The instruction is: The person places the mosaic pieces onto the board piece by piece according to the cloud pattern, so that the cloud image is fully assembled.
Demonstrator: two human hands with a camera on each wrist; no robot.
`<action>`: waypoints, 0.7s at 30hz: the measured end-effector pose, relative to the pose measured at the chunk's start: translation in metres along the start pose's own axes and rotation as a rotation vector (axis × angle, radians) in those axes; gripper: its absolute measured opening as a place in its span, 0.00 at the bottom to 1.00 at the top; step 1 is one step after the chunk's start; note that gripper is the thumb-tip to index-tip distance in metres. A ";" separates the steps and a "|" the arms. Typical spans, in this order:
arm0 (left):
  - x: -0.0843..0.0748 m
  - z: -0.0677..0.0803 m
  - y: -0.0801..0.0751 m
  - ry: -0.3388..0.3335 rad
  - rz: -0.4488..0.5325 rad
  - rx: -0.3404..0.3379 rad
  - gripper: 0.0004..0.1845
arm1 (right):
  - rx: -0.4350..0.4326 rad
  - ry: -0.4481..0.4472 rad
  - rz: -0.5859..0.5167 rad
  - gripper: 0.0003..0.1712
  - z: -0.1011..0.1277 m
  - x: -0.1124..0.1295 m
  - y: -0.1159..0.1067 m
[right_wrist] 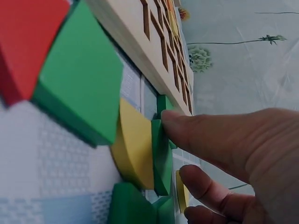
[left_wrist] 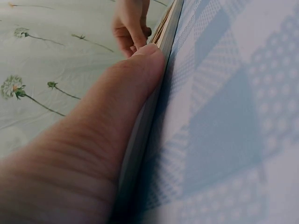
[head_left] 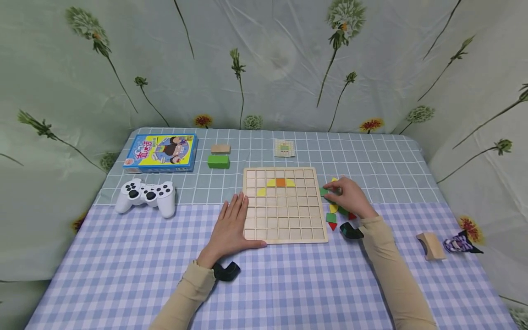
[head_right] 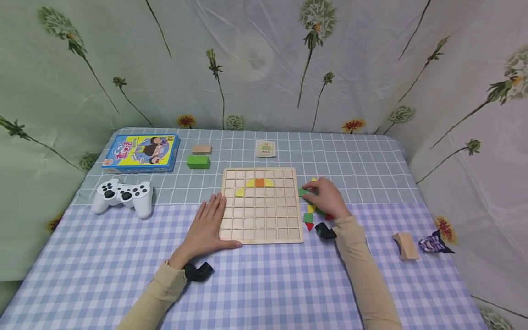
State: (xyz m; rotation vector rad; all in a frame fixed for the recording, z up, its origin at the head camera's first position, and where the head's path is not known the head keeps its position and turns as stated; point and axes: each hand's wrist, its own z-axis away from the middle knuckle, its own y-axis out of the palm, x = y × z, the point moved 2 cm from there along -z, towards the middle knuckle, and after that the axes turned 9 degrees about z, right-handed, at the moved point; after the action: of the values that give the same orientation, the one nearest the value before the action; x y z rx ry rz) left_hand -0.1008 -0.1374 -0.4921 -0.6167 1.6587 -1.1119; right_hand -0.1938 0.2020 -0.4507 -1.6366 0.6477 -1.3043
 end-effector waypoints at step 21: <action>0.000 0.000 -0.001 0.000 0.015 0.006 0.70 | -0.098 0.047 -0.121 0.08 -0.003 0.021 0.002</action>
State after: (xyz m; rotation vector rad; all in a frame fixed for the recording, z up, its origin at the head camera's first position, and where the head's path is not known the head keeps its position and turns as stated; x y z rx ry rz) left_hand -0.1009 -0.1378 -0.4914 -0.5994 1.6565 -1.1059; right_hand -0.1898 0.1830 -0.4424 -1.7521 0.6581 -1.4206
